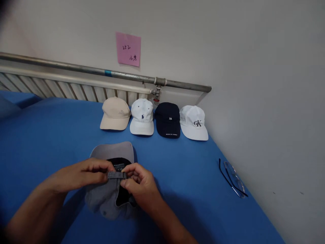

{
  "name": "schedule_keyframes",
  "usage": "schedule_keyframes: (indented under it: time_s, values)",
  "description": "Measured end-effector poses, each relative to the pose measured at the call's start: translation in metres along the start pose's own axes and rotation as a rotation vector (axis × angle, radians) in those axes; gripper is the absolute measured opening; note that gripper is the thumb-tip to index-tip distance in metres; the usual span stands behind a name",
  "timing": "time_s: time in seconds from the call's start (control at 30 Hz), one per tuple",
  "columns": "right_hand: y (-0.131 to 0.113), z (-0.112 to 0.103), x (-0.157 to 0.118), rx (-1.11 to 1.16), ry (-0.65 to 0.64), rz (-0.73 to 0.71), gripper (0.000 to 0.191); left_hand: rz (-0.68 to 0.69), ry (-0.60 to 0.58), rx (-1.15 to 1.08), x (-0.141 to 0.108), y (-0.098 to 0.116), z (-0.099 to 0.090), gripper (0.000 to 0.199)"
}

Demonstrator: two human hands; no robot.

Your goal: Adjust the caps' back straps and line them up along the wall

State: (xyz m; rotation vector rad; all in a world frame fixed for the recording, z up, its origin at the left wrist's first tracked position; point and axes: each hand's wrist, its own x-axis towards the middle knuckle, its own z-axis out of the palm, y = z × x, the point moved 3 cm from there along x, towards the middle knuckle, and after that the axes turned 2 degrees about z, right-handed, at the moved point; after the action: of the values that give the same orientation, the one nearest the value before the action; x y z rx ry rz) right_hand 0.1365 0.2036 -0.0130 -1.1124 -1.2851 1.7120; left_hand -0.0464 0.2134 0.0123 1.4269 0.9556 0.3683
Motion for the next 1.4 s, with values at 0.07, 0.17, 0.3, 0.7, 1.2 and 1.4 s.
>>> schedule_keyframes:
  time_s: [0.07, 0.17, 0.3, 0.7, 1.2, 1.4]
  values:
    - [0.0, 0.002, 0.0, 0.004, 0.006, 0.006, 0.018, -0.007, 0.018, -0.042, 0.002, 0.001, 0.003, 0.017]
    - [0.002, 0.002, 0.0, 0.033, 0.011, 0.031, 0.018, -0.025, 0.071, -0.129, 0.004, 0.0, 0.003, 0.021]
    - [0.007, 0.002, 0.001, 0.106, -0.044, 0.079, 0.018, -0.031, 0.119, -0.173, 0.005, -0.004, 0.0, 0.019]
    - [-0.001, 0.002, -0.005, -0.226, 0.046, -0.189, 0.022, 0.017, 0.05, 0.067, 0.003, 0.002, 0.004, 0.037]
    - [-0.01, -0.004, -0.01, -0.029, -0.092, -0.059, 0.023, 0.081, -0.125, 0.157, 0.005, 0.008, 0.015, 0.029]
    - [-0.015, -0.001, -0.014, -0.045, -0.145, -0.099, 0.023, 0.135, -0.18, 0.123, 0.005, 0.005, 0.019, 0.029]
